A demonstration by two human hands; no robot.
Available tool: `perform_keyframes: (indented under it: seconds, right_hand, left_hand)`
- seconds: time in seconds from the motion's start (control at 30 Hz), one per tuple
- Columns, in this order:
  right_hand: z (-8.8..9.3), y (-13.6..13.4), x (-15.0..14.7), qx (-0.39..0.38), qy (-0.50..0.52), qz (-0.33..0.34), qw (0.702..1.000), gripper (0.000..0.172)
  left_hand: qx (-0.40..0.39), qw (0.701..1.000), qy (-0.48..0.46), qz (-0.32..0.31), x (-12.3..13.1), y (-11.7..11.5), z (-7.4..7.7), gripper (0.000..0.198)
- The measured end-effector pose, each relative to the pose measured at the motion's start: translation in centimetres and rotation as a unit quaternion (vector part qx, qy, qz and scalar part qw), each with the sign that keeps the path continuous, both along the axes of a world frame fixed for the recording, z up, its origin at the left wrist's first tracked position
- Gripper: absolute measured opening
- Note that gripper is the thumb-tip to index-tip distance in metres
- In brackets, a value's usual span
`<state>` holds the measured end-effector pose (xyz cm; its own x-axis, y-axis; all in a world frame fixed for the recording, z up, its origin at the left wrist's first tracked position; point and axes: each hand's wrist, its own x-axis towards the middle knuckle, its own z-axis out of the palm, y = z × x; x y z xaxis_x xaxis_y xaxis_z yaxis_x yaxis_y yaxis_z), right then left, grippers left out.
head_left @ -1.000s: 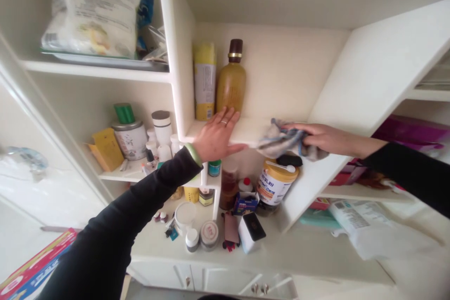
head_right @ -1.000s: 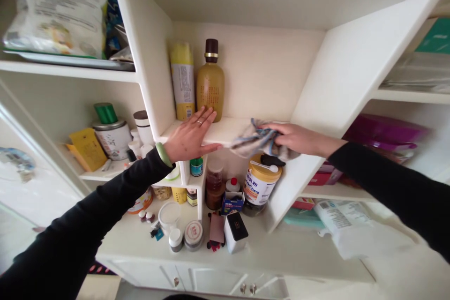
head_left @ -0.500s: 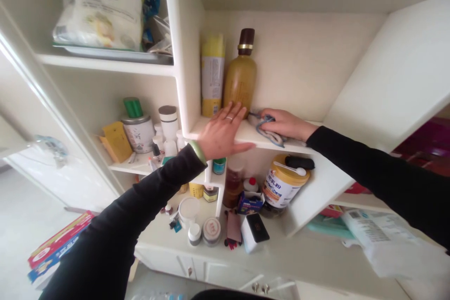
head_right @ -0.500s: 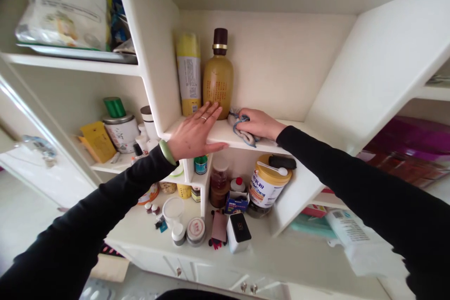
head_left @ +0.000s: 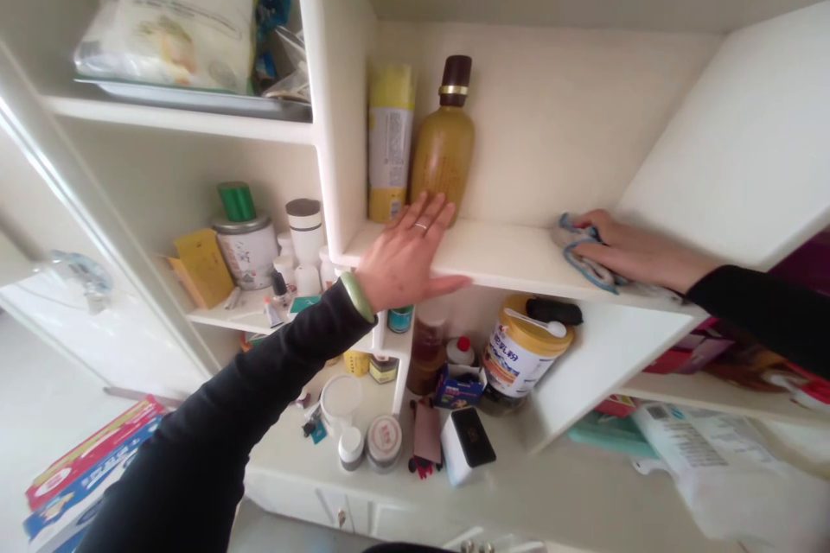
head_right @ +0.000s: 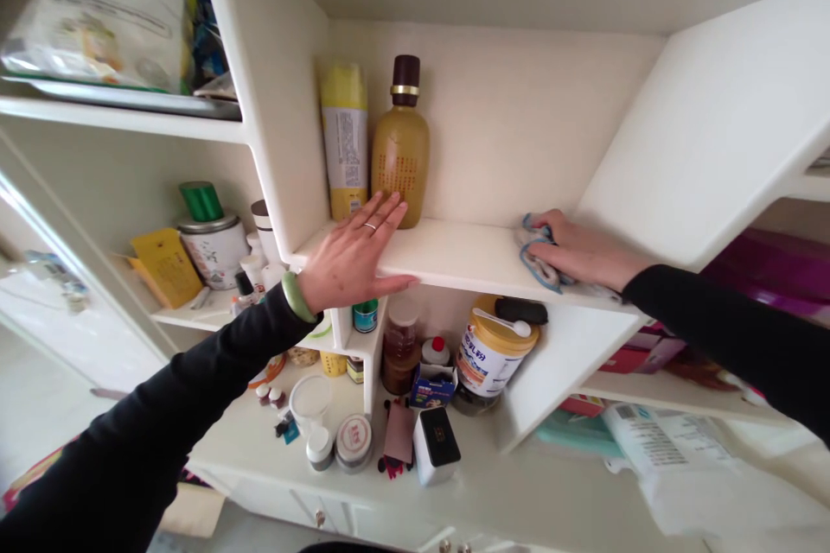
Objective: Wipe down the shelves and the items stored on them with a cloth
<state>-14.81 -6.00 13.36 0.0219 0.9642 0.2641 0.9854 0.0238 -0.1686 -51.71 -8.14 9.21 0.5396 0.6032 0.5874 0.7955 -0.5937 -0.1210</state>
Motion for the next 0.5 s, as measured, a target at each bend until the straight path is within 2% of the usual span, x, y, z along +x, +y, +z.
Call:
perform_keyframes:
  seconds: [0.07,0.27,0.4,0.5]
  right_hand:
    - [0.0,0.8,-1.1,-0.019,0.020,0.039,0.999,0.069]
    - [0.0,2.2,-7.5,-0.008,0.040,0.195,0.980,0.071]
    - [0.2,3.4,-11.2,-0.017,0.049,0.235,0.971,0.073]
    - [0.4,3.7,-12.9,-0.020,0.050,0.246,0.968,0.073]
  left_hand:
    - [0.006,1.000,-0.007,-0.004,0.1,0.1,-0.1,0.110]
    - [0.020,1.000,-0.015,-0.012,0.0,0.4,-0.5,0.111]
    - [0.022,1.000,-0.012,-0.010,0.0,0.5,-0.5,0.110]
    - [0.012,1.000,-0.006,-0.001,0.0,0.3,-0.3,0.109]
